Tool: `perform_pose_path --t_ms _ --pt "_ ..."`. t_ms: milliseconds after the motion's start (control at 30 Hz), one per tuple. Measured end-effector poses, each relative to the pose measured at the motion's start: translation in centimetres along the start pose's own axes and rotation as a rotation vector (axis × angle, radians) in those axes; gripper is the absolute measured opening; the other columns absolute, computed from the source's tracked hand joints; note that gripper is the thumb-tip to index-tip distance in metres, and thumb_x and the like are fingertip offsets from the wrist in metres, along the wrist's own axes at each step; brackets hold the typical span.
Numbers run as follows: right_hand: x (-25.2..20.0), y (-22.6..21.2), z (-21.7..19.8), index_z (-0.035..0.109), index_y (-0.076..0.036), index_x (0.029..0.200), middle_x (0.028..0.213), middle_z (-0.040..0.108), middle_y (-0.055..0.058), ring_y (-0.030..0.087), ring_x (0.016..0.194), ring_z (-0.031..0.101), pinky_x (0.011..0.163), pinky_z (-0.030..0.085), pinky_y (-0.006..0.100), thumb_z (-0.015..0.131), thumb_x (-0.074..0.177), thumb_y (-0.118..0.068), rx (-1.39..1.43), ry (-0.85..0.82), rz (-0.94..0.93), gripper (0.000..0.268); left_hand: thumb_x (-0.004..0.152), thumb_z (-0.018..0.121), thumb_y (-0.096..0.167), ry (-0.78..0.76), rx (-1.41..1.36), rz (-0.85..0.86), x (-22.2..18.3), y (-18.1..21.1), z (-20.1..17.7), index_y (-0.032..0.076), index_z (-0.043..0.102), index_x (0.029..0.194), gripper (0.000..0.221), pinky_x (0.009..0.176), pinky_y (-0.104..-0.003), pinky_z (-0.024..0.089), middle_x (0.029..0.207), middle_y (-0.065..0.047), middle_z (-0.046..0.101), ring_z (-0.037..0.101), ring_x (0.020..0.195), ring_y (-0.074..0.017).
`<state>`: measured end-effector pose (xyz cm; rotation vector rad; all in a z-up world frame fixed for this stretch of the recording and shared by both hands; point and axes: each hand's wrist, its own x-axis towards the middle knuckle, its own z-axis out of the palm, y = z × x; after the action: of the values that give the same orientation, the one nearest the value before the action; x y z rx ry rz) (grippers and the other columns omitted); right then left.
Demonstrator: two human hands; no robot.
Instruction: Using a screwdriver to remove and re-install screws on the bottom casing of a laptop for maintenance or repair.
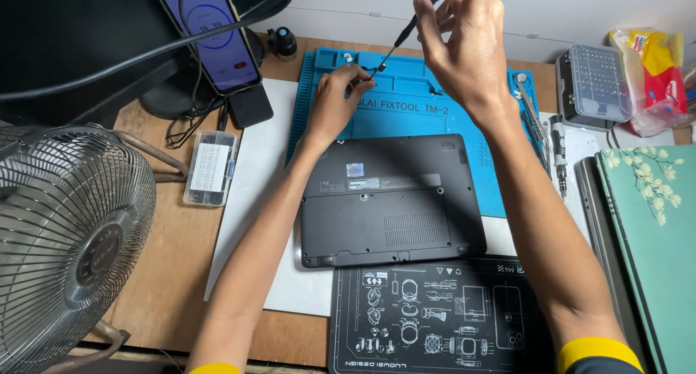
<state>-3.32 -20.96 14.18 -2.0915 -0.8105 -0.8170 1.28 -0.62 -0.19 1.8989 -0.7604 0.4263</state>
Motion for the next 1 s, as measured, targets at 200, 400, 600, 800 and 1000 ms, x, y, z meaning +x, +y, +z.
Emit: perform_pose_path --t_ms 200,400,600,800,1000 --pt "-0.3 0.4 -0.1 0.032 -0.002 0.139 0.103 0.069 0.021 0.025 0.075 0.074 0.067 0.061 0.035 0.064 0.120 -0.002 -0.016 0.025 -0.002 0.036 0.097 0.074 0.012 0.003 0.113 -0.066 0.4 -1.8 1.4 0.009 0.068 0.090 0.010 0.053 -0.034 0.034 0.075 -0.005 0.066 0.051 0.053 -0.0132" --pt "-0.1 -0.9 0.0 0.027 -0.005 0.138 0.118 0.061 0.021 0.028 0.071 0.069 0.064 0.061 0.035 0.061 0.119 0.001 0.050 0.031 -0.008 0.040 0.087 0.082 0.008 0.057 0.228 -0.065 1.0 -5.8 3.4 0.012 0.064 0.081 0.019 0.107 -0.046 0.051 0.062 -0.004 0.061 0.061 0.057 -0.0202" --pt "-0.9 -0.7 0.3 0.025 -0.009 0.144 0.113 0.060 0.017 0.026 0.073 0.070 0.071 0.065 0.034 0.061 0.121 -0.002 0.055 0.045 0.021 0.044 0.091 0.077 0.013 0.022 0.245 -0.226 1.5 -5.4 3.1 0.014 0.067 0.082 0.013 0.057 -0.035 0.050 0.074 -0.005 0.066 0.063 0.066 -0.0199" --pt "-2.7 -0.3 0.1 0.009 -0.021 0.160 0.120 0.062 0.015 0.023 0.081 0.072 0.082 0.071 0.032 0.064 0.128 0.001 0.050 0.040 0.066 0.067 0.091 0.070 0.012 0.066 0.204 -0.220 1.6 -6.5 3.6 0.014 0.068 0.078 0.013 0.057 -0.037 0.046 0.076 -0.003 0.069 0.064 0.070 -0.0201" --pt "-4.3 -0.3 0.0 0.003 -0.030 0.169 0.114 0.060 0.013 0.022 0.097 0.070 0.099 0.074 0.037 0.067 0.133 0.003 0.091 0.063 0.052 0.079 0.088 0.076 0.015 0.058 0.158 -0.257 1.2 -7.3 3.6 0.013 0.076 0.090 0.003 0.061 -0.038 0.044 0.068 -0.003 0.062 0.056 0.062 -0.0169"
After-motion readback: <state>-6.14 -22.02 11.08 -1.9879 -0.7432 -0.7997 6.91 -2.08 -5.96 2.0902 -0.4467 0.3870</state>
